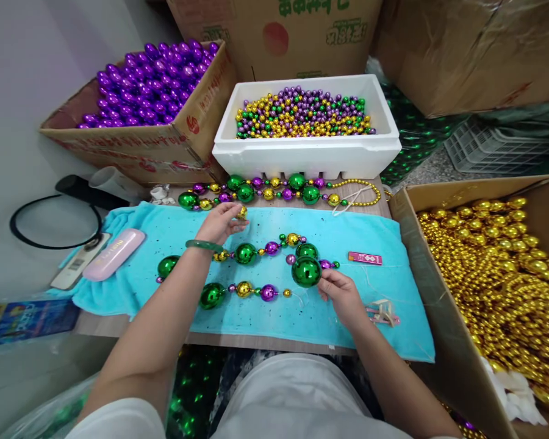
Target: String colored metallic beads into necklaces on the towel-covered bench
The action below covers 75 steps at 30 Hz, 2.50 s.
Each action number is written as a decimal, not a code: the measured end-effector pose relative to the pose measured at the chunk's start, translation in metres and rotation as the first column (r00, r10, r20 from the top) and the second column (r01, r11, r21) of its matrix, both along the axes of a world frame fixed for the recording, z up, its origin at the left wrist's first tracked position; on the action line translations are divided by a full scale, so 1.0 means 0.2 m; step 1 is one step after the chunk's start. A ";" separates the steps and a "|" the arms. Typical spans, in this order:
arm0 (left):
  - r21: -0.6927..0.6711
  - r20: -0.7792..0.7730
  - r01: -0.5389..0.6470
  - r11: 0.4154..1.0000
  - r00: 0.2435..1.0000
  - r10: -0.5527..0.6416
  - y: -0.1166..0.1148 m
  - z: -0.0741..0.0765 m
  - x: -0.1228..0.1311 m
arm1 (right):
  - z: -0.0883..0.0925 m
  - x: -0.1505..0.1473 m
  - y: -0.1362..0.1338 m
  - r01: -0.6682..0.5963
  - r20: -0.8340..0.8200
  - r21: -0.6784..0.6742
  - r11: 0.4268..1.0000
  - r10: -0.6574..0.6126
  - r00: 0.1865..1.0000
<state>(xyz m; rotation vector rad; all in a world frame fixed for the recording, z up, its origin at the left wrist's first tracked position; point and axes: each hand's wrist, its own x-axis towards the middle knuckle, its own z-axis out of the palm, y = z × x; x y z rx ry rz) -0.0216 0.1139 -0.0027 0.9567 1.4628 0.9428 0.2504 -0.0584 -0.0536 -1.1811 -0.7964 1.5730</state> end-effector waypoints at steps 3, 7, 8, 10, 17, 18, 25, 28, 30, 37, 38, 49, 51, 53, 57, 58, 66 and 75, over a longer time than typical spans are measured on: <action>-0.019 0.350 0.057 0.998 0.936 -0.047 -0.14 0.07 0.08 | 0.01 0.00 0.01 0.032 0.014 0.002 0.999 -0.032 0.999; 0.059 0.429 0.123 0.991 0.893 -0.136 -0.28 0.13 0.14 | 0.04 -0.01 0.03 0.074 0.061 0.027 0.997 -0.075 0.995; 0.084 0.411 0.129 0.988 0.899 -0.152 -0.30 0.14 0.16 | 0.05 -0.01 0.03 0.084 0.079 0.030 0.996 -0.086 0.993; 0.132 0.353 0.128 0.983 0.920 -0.167 -0.33 0.14 0.17 | 0.07 0.00 0.03 0.096 0.115 0.040 0.995 -0.100 0.988; 0.245 0.204 0.169 0.955 0.954 -0.221 -0.35 0.12 0.15 | 0.10 0.01 0.02 0.108 0.164 0.104 0.989 -0.124 0.979; 0.250 0.196 0.180 0.951 0.953 -0.232 -0.35 0.12 0.15 | 0.10 0.01 0.02 0.106 0.174 0.108 0.988 -0.124 0.977; 0.339 0.050 0.219 0.915 0.967 -0.250 -0.37 0.14 0.13 | 0.08 0.03 0.01 0.108 0.242 0.122 0.987 -0.135 0.961; 0.360 0.009 0.228 0.905 0.969 -0.248 -0.38 0.15 0.15 | 0.08 0.03 0.01 0.108 0.257 0.126 0.986 -0.138 0.957; 0.327 0.018 0.242 0.914 0.965 -0.262 -0.40 0.16 0.18 | 0.08 0.03 0.02 0.096 0.258 0.125 0.988 -0.125 0.958; 0.207 0.145 0.268 0.941 0.943 -0.301 -0.46 0.15 0.23 | 0.06 0.01 0.02 0.084 0.217 0.097 0.992 -0.103 0.971; 0.207 0.150 0.267 0.941 0.942 -0.300 -0.46 0.15 0.23 | 0.05 0.02 0.02 0.085 0.217 0.093 0.992 -0.104 0.971; 0.262 0.038 0.335 0.905 0.933 -0.357 -0.48 0.21 0.23 | 0.04 0.06 0.04 0.061 0.210 0.087 0.994 -0.078 0.974; 0.292 0.031 0.343 0.893 0.930 -0.367 -0.49 0.22 0.23 | 0.05 0.06 0.04 0.066 0.186 0.074 0.995 -0.079 0.979; 0.312 0.045 0.352 0.883 0.922 -0.384 -0.50 0.23 0.23 | 0.05 0.05 0.04 0.065 0.162 0.054 0.996 -0.073 0.984; 0.364 0.060 0.347 0.865 0.917 -0.393 -0.52 0.24 0.24 | 0.04 0.04 0.04 0.066 0.132 0.025 0.998 -0.068 0.989; 0.380 0.061 0.344 0.859 0.917 -0.394 -0.52 0.24 0.24 | 0.04 0.04 0.03 0.065 0.125 0.026 0.998 -0.067 0.990; 0.271 0.101 0.445 0.853 0.868 -0.485 -0.53 0.23 0.24 | 0.04 0.02 0.02 0.009 0.083 0.010 1.000 -0.010 0.996; 0.153 0.096 0.439 0.885 0.885 -0.456 -0.48 0.21 0.27 | 0.05 -0.01 0.02 -0.093 0.050 -0.058 0.994 0.096 0.994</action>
